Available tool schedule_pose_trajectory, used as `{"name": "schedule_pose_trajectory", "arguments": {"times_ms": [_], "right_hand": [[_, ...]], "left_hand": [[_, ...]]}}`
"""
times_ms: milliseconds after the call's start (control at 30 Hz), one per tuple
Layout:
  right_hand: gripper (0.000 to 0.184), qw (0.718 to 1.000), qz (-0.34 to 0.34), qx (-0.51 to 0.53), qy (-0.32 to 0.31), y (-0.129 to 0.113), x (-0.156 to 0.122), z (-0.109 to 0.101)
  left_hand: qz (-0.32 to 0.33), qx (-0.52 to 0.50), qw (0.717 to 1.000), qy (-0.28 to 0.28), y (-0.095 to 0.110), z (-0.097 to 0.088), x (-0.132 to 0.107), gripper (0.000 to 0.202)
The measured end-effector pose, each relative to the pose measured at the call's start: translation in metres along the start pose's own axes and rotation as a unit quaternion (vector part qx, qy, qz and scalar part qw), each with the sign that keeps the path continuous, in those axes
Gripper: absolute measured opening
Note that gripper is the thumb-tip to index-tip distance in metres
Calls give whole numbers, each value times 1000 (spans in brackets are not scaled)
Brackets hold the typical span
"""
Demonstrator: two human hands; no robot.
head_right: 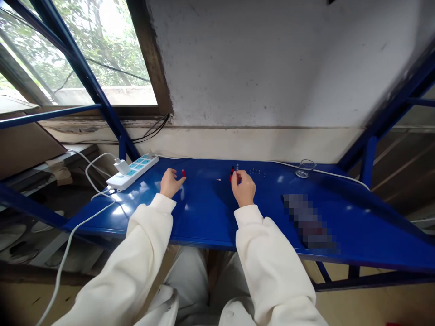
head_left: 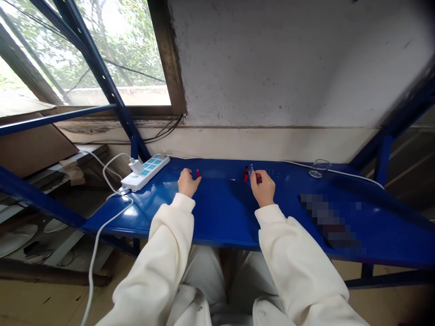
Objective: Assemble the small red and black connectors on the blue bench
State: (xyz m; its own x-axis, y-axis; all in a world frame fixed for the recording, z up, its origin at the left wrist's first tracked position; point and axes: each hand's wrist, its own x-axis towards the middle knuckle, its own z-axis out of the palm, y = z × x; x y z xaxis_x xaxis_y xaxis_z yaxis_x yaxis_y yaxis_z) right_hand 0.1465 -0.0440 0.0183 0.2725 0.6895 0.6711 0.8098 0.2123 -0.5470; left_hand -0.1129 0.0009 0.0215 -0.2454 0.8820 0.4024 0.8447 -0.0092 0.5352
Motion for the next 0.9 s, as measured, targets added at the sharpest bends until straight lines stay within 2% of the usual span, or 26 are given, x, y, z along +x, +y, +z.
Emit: {"name": "schedule_pose_trajectory", "arguments": {"times_ms": [67,167,233,300,433,533,633,900], "right_hand": [[23,999,47,-24,5,3,3,-2],[22,994,100,-51,-11,9,5,-3],[25,988,124,-80,-46,12,5,-3],[26,978,143,-122,-95,14,4,-2],[27,951,168,-195,-171,15,2,1],[30,938,169,-223,-206,14,1,1],[31,929,154,-239,-235,13,1,2],[31,936,127,-236,-229,16,1,12]], "left_hand": [[61,-59,993,77,15,-2,-16,21],[193,-139,967,97,47,1,-37,12],[256,-145,953,70,70,7,-46,13],[297,-123,947,21,91,15,-52,20],[319,-55,944,-54,120,34,-60,41],[316,-13,945,-90,128,47,-65,48],[321,18,941,-109,126,56,-66,51],[350,42,930,-106,112,79,-61,47]]}}
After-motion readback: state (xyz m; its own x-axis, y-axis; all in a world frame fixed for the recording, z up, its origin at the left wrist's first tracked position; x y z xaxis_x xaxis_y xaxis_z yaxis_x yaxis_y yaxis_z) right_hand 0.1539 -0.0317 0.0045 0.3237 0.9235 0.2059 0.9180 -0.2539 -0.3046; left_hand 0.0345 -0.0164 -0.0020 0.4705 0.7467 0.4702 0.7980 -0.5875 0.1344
